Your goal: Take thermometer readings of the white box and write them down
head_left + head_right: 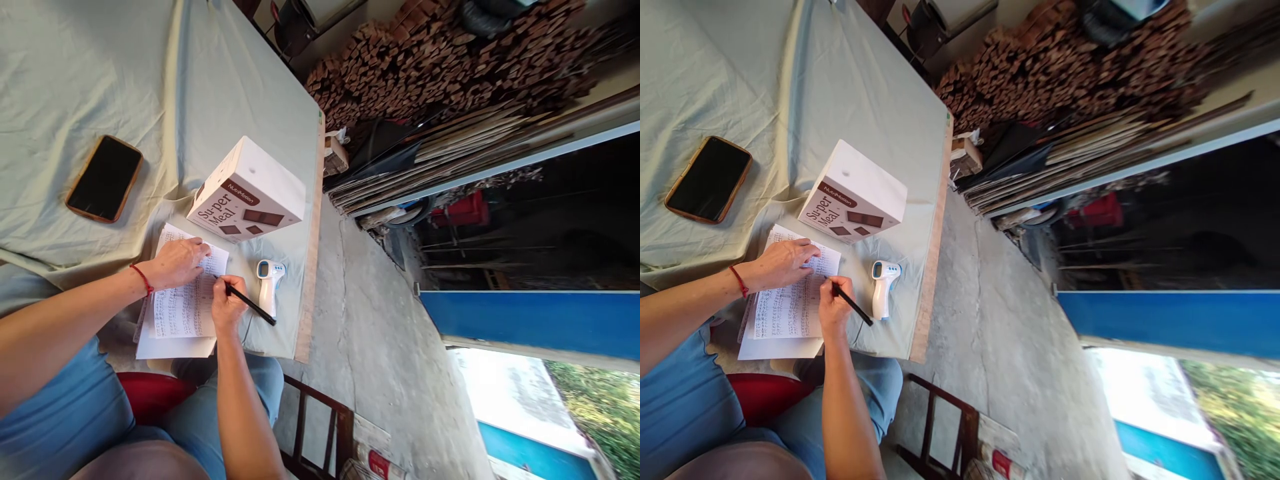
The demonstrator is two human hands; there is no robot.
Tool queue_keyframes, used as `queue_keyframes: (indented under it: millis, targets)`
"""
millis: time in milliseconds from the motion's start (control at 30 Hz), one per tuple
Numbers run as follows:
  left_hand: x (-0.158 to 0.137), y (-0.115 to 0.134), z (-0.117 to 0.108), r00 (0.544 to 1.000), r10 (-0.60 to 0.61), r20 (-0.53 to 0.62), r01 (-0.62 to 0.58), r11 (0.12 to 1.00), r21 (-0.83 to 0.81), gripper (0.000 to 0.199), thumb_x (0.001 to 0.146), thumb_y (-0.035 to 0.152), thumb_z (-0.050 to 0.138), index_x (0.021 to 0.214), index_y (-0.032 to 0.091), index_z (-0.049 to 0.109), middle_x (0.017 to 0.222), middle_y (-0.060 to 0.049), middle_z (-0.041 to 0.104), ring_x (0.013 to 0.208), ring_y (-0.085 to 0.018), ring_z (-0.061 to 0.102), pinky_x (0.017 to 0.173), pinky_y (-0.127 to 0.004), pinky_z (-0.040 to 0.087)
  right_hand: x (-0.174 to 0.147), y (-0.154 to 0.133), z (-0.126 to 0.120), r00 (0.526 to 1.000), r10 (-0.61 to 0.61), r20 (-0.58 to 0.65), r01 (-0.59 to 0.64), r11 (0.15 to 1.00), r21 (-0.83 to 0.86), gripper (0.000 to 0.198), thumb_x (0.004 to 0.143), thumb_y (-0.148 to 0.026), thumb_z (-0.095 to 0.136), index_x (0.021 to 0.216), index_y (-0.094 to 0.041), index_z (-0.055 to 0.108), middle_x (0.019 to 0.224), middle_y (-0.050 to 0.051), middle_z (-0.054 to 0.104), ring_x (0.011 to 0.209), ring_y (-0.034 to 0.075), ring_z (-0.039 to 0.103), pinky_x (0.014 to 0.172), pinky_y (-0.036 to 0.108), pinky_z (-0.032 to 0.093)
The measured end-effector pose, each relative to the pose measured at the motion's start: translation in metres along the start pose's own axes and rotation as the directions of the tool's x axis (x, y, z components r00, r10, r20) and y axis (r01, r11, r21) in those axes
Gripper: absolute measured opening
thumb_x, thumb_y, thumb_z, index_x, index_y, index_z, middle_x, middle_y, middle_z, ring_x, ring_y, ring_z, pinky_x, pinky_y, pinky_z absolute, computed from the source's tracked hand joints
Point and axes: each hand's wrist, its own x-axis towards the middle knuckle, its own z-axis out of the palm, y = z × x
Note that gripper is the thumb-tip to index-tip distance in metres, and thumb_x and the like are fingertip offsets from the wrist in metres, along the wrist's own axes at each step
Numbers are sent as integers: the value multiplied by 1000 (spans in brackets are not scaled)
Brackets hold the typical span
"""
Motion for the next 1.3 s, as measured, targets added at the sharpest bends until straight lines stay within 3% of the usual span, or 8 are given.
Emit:
queue_keyframes:
  millis: [133,267,433,600,767,900,1067,1300]
  targets:
    - [7,-15,-17,988,-116,-105,92,972,-214,19,84,21,64,102,17,66,95,-5,73,83,-19,68,76,-32,53,-3,-5,-13,972,-5,-233,12,1000,28,30,99,-48,51,93,-21,61,79,4,66,74,18,66,71,32,56]
    - [18,-32,-43,903,-316,-290,232,928,-290,28,81,25,71,107,17,61,105,-7,71,92,-21,68,82,-35,53,3,7,-45,941,12,-337,-21,1000,-21,33,103,-51,48,101,-21,62,86,6,69,80,21,67,79,37,57]
    - [37,-49,-49,944,-203,-260,89,915,-393,83,74,27,79,147,17,41,130,-13,67,110,-26,68,94,-38,55,25,53,-83,983,106,-152,-137,967,-215,52,81,-70,66,100,-22,56,127,19,68,121,35,63,102,54,49]
    - [47,-57,-40,955,-120,-273,23,942,-334,73,80,28,72,146,18,43,137,-14,66,114,-24,67,95,-35,54,30,68,-82,961,242,-131,-263,947,-183,55,66,-67,72,93,-23,55,108,12,70,104,33,66,93,50,50]
    - [43,-56,-44,960,-149,-239,36,907,-420,70,88,43,65,148,14,46,137,-16,67,106,-22,69,89,-33,54,24,28,-61,910,368,-191,-312,911,269,37,74,-53,65,88,-26,45,87,6,72,78,23,68,66,34,50]
    - [36,-53,-49,958,-199,-205,91,893,-441,57,96,57,51,134,15,63,120,-14,74,102,-25,70,87,-35,51,28,-25,-43,927,363,95,-313,608,730,33,76,-45,69,89,-25,46,99,6,78,71,16,65,62,28,47]
    - [29,-45,-51,951,-237,-200,133,894,-428,57,98,59,48,132,17,63,118,-12,75,99,-24,69,83,-33,49,38,-64,-17,892,411,190,-384,466,797,38,69,-42,76,85,-24,47,96,7,79,68,14,63,59,25,44]
    - [31,-46,-46,953,-230,-197,96,846,-524,58,95,54,56,138,16,56,118,-12,75,98,-21,69,77,-28,49,35,-75,-7,895,424,141,-365,509,780,39,69,-42,75,80,-24,42,91,5,79,66,14,61,59,25,43]
